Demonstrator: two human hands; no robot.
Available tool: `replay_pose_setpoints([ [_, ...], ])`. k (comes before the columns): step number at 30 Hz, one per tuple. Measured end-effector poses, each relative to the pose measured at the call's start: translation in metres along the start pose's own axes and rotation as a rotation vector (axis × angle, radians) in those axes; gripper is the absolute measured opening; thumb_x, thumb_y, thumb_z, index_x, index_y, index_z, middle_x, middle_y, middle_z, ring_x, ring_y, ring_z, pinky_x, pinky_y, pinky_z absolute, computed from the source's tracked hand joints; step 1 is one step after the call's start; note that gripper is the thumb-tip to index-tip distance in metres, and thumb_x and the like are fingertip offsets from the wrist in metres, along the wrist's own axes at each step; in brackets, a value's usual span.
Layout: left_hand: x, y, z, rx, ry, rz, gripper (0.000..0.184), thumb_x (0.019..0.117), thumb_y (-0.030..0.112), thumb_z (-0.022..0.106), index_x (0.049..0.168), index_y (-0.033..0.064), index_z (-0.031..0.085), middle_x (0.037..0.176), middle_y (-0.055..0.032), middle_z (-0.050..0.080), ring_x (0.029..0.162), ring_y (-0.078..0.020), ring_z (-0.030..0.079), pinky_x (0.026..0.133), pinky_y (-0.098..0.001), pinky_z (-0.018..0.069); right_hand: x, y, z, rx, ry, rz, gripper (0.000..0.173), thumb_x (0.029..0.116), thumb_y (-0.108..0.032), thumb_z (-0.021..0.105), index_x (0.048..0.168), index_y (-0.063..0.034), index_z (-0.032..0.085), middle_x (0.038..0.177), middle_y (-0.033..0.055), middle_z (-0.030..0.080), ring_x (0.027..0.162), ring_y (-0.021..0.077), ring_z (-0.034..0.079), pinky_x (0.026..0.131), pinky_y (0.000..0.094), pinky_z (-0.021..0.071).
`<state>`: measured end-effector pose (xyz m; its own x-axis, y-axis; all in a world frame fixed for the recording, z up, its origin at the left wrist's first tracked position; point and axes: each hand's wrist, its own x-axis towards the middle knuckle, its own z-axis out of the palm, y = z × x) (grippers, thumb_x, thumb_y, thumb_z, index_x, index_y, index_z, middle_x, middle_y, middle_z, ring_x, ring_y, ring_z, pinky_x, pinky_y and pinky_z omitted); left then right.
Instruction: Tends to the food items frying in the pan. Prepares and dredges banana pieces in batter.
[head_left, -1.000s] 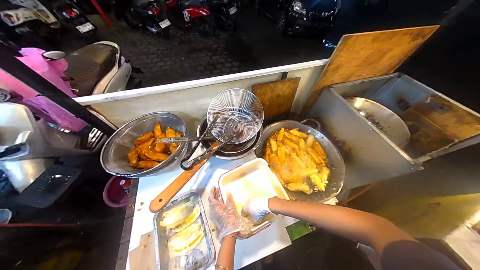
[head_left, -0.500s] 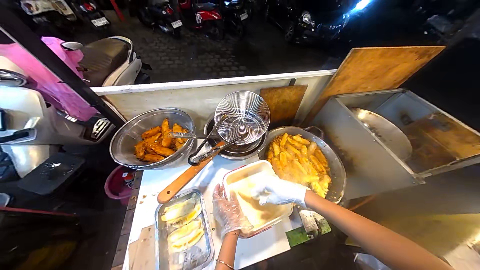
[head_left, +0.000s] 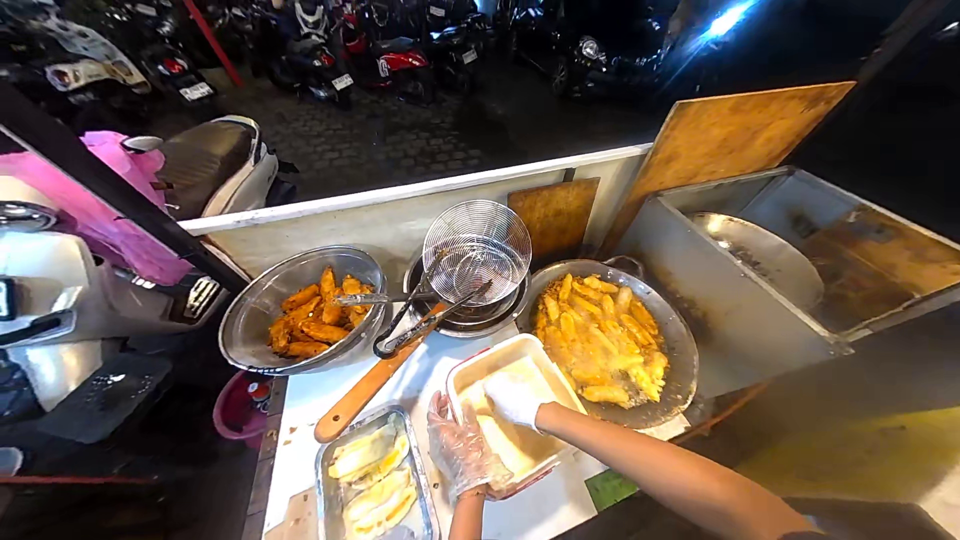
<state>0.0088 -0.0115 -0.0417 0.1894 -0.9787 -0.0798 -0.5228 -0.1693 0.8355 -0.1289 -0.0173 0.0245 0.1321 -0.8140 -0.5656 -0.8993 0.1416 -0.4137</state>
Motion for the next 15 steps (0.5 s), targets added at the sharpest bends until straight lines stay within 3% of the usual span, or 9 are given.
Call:
replay_pose_setpoints([
  [3,0.000,0.005,-0.002,0.009,-0.016,-0.013,0.061,0.0918,0.019,0.073,0.145,0.0002,0.050,0.133,-0.0183,0.065,0.125,-0.0321,0.061,0.107,-0.0521,0.0469,0.011,0.022,0.010,-0.037,0.122,-0.045,0.029,0.0987,-0.018,0.062,0.121,0.0007,0.066,0.129,0.0247,0.063,0.126,0.0420,0.058,0.103,0.0617,0.0462],
  [7,0.001,0.004,-0.001,0.039,-0.027,-0.006,0.060,0.0931,0.019,0.071,0.146,0.0015,0.050,0.134,-0.0178,0.065,0.127,-0.0324,0.060,0.108,-0.0533,0.0456,-0.002,0.006,0.012,-0.059,0.024,-0.021,0.040,0.1027,-0.006,0.053,0.142,0.0007,0.054,0.147,0.0270,0.052,0.139,0.0456,0.047,0.111,0.0644,0.0397],
  [10,0.000,0.001,0.002,0.011,-0.022,-0.003,0.060,0.0921,0.016,0.071,0.147,0.0026,0.050,0.135,-0.0179,0.064,0.127,-0.0323,0.060,0.108,-0.0540,0.0452,0.006,0.000,0.030,-0.054,0.016,-0.006,0.029,0.1000,-0.002,0.055,0.127,0.0060,0.062,0.134,0.0320,0.058,0.129,0.0507,0.053,0.102,0.0688,0.0457],
  [15,-0.003,0.004,-0.001,-0.044,-0.030,-0.010,0.061,0.0925,0.014,0.071,0.147,0.0004,0.048,0.138,-0.0204,0.062,0.130,-0.0324,0.058,0.110,-0.0502,0.0448,-0.007,0.010,0.013,-0.074,0.060,-0.068,0.028,0.1036,-0.006,0.051,0.128,0.0037,0.062,0.135,0.0286,0.059,0.131,0.0472,0.054,0.104,0.0671,0.0442],
])
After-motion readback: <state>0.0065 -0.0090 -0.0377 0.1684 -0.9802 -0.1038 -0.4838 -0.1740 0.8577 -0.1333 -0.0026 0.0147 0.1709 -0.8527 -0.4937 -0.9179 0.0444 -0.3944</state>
